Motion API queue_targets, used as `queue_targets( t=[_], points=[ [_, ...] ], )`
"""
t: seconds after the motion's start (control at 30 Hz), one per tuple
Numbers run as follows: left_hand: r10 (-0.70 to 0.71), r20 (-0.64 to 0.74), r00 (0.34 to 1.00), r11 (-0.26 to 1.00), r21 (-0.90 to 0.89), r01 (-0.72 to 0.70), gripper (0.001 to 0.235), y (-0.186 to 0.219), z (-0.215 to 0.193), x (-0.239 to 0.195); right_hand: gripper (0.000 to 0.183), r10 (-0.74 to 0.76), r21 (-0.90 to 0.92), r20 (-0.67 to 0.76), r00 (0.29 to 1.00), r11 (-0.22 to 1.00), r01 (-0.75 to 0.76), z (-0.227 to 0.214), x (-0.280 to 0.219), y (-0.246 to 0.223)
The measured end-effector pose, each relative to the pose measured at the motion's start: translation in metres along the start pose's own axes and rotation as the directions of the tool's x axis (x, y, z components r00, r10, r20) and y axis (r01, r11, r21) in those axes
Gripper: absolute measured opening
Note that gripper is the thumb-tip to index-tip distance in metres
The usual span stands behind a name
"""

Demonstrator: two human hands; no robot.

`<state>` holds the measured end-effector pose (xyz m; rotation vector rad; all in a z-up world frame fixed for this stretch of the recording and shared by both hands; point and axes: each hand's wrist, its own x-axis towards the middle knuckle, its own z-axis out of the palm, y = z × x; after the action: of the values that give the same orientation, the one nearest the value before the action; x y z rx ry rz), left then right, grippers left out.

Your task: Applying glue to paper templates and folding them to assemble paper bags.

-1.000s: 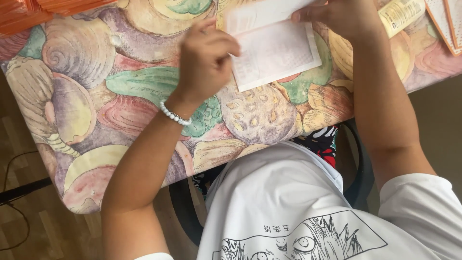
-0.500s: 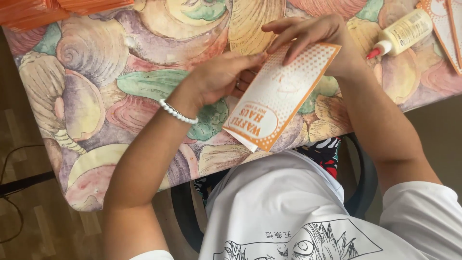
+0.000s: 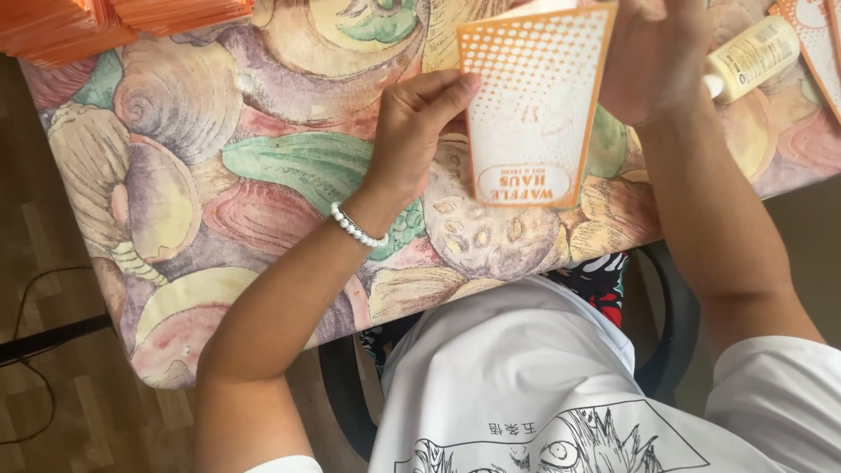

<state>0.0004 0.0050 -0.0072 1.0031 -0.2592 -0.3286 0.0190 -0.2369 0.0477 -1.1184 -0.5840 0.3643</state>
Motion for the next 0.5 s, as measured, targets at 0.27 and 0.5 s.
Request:
queue_targets(
  t=[0.27,0.5],
  points=[
    [0.197,-0.112,0.974,0.969,0.174,-0.176,0.012,-0.009,0.003,-0.003,0.027,-0.158,-0.207,-0.442,0.883,0.976,0.071,0.014,-0.001,0.037],
    [0.154,0.006,0.988,0.984,0.093,-0.154,0.042,0.010,0.003,0.002,0.022,-0.103,-0.216,-0.435,0.894,0.976,0.008,0.024,-0.006,0.027]
  ],
)
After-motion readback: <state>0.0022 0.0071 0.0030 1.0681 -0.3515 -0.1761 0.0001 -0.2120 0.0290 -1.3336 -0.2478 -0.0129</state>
